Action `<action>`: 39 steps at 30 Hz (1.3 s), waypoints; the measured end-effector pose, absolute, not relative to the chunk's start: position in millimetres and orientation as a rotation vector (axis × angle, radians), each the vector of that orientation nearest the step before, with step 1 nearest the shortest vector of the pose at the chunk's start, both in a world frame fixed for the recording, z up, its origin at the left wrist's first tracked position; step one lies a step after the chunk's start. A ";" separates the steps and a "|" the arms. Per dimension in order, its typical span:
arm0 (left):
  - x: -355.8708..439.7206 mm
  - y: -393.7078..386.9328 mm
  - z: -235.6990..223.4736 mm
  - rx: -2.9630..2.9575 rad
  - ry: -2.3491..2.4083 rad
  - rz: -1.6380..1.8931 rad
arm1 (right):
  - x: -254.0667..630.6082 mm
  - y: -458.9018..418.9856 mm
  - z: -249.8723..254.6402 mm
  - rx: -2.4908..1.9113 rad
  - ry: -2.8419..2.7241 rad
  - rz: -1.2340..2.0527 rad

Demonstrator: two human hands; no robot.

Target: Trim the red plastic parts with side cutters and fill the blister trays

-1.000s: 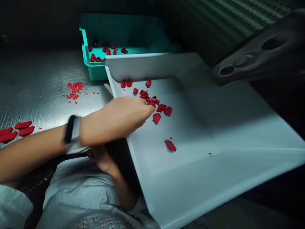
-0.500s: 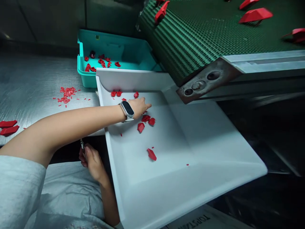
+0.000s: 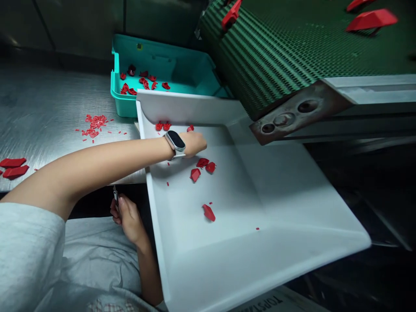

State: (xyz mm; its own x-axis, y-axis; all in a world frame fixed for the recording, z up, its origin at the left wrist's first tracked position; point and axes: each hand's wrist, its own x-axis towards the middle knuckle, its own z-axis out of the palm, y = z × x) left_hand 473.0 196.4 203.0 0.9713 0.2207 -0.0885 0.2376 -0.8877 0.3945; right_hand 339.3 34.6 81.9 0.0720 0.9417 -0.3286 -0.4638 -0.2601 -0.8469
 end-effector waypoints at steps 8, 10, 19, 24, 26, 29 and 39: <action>372.9 224.8 271.6 2.621 0.373 0.381 | 346.6 33.4 85.5 -1.172 -0.623 1.473; 321.3 227.9 269.0 2.579 0.532 0.539 | 349.0 34.0 85.8 -1.184 -0.637 1.464; 213.5 219.6 164.5 2.721 1.056 0.367 | 350.7 42.9 94.3 -1.242 -0.752 1.428; 215.4 211.8 159.0 2.751 1.209 0.368 | 349.7 43.1 107.4 -1.326 -0.813 1.327; 211.2 209.3 162.1 2.686 1.206 0.479 | 351.8 45.1 114.4 -1.346 -0.842 1.270; 202.5 207.9 166.5 2.562 1.140 0.629 | 356.2 52.9 123.4 -1.345 -0.880 1.200; 187.7 160.6 166.6 2.670 0.839 0.995 | 335.8 90.2 133.4 -1.111 -0.674 1.263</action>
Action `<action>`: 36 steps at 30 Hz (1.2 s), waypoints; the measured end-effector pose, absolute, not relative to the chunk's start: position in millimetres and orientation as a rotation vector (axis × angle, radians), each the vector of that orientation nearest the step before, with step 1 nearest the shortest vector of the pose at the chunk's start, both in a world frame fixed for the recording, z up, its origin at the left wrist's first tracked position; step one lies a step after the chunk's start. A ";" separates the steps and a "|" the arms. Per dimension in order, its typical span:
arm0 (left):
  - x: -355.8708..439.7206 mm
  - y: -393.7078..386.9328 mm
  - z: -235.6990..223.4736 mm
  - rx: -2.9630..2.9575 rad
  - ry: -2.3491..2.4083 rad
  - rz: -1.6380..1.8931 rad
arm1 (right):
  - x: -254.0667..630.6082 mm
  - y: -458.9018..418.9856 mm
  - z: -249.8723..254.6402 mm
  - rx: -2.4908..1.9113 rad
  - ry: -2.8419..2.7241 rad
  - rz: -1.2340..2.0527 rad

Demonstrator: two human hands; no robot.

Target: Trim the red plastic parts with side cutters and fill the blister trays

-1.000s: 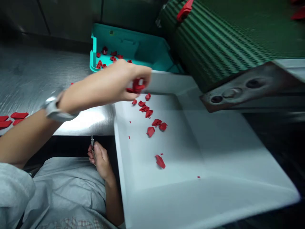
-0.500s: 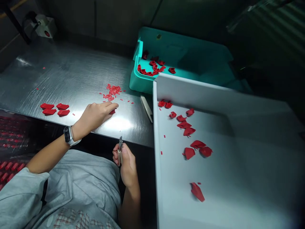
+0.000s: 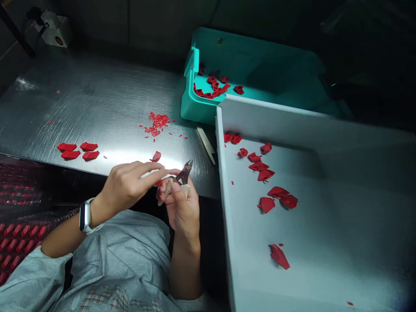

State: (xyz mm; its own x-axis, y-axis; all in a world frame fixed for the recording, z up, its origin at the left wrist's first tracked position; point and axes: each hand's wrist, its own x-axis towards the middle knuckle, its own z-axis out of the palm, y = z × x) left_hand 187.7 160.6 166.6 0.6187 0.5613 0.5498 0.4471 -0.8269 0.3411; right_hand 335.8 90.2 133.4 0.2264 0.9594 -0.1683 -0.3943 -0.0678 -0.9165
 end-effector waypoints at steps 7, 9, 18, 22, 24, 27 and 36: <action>183.8 139.0 158.7 2.701 0.779 1.139 | 326.5 88.3 133.8 -1.098 -0.588 1.405; 182.2 136.9 158.7 2.644 0.816 1.113 | 324.5 88.7 132.6 -1.095 -0.555 1.406; 156.3 129.5 179.1 1.814 1.032 0.729 | 321.7 89.2 138.8 -1.176 -0.837 1.160; 157.7 131.7 172.6 1.732 0.972 0.825 | 321.3 88.1 145.8 -1.163 -0.972 1.130; 160.3 131.8 167.1 1.648 0.991 0.919 | 320.6 85.1 145.5 -1.071 -0.910 1.171; 162.5 130.4 163.2 1.458 1.034 1.046 | 318.2 74.5 139.2 -1.024 -0.844 1.196; 165.1 122.1 172.6 1.367 1.105 1.041 | 305.7 52.8 128.5 -1.222 -1.213 0.995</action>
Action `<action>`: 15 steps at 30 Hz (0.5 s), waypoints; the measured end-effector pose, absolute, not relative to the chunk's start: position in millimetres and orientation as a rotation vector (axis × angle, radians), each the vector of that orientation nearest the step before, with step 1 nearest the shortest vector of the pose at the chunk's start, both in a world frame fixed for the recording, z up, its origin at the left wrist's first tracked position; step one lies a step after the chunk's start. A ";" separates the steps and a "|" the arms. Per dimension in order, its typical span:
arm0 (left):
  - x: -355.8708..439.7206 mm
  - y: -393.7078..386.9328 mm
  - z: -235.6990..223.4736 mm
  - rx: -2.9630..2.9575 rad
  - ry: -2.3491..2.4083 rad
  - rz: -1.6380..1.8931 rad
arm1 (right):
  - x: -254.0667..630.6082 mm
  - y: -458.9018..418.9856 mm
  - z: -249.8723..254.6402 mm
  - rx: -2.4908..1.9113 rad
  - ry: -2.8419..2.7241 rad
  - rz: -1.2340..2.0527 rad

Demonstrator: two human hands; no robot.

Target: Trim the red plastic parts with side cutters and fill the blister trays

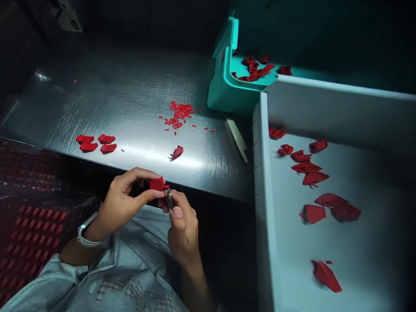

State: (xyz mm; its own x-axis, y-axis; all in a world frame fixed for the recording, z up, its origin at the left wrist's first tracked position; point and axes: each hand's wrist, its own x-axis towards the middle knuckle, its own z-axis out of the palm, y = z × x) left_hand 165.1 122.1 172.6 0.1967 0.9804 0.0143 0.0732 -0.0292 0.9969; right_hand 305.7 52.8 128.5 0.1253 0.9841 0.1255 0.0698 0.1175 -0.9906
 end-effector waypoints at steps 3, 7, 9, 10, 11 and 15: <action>164.8 121.4 173.2 1.400 1.104 1.067 | 307.8 55.7 129.9 -1.212 -1.239 0.978; 164.6 121.1 172.9 1.407 1.083 1.075 | 310.8 56.2 128.9 -1.160 -1.264 1.005; 164.1 120.7 172.4 1.429 1.069 1.061 | 311.2 55.4 128.3 -1.148 -1.262 1.021; 163.7 120.5 172.2 1.443 1.063 1.048 | 311.4 54.9 128.4 -1.151 -1.259 1.029; 163.0 120.3 172.1 1.459 1.060 1.032 | 311.6 54.4 128.7 -1.156 -1.258 1.037; 159.8 119.2 172.8 1.514 1.068 0.964 | 314.6 52.9 131.5 -1.159 -1.282 1.053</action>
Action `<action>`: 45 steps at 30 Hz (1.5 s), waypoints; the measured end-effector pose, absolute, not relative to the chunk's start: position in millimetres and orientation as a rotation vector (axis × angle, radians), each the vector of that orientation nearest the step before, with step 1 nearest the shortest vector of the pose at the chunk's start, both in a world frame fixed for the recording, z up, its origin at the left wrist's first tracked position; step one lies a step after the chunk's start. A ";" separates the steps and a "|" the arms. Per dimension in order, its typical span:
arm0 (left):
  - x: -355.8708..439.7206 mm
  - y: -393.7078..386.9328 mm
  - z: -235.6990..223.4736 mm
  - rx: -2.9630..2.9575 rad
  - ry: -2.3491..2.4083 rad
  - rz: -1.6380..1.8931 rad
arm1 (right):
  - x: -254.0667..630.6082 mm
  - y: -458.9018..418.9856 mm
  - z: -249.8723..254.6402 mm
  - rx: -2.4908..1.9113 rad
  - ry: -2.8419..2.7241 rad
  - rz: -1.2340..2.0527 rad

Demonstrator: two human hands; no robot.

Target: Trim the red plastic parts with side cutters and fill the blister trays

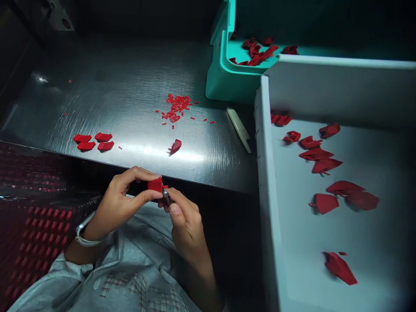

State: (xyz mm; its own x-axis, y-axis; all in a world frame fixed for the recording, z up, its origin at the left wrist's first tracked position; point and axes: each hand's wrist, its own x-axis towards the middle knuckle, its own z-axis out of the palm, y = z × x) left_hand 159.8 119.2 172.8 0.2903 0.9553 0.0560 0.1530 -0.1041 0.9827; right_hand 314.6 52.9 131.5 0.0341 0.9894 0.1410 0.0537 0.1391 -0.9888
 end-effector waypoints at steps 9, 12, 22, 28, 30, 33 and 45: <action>161.2 114.4 171.1 1.575 1.038 0.980 | 325.9 50.7 137.6 -1.135 -1.313 1.132; 163.2 112.4 168.2 1.565 1.008 1.016 | 328.1 51.4 138.8 -1.104 -1.311 1.180; 168.1 112.3 166.2 1.475 0.944 1.033 | 331.9 51.2 138.8 -1.114 -1.310 1.217; 170.5 113.2 167.8 1.460 0.936 1.017 | 335.4 51.0 139.8 -1.130 -1.323 1.199; 170.4 113.2 167.6 1.445 0.933 1.016 | 335.7 51.5 140.7 -1.133 -1.325 1.192; 170.1 113.6 167.6 1.416 0.922 1.016 | 335.8 51.9 141.6 -1.141 -1.323 1.183; 171.2 116.8 158.8 1.456 1.055 1.031 | 315.7 61.0 127.5 -1.211 -1.210 1.111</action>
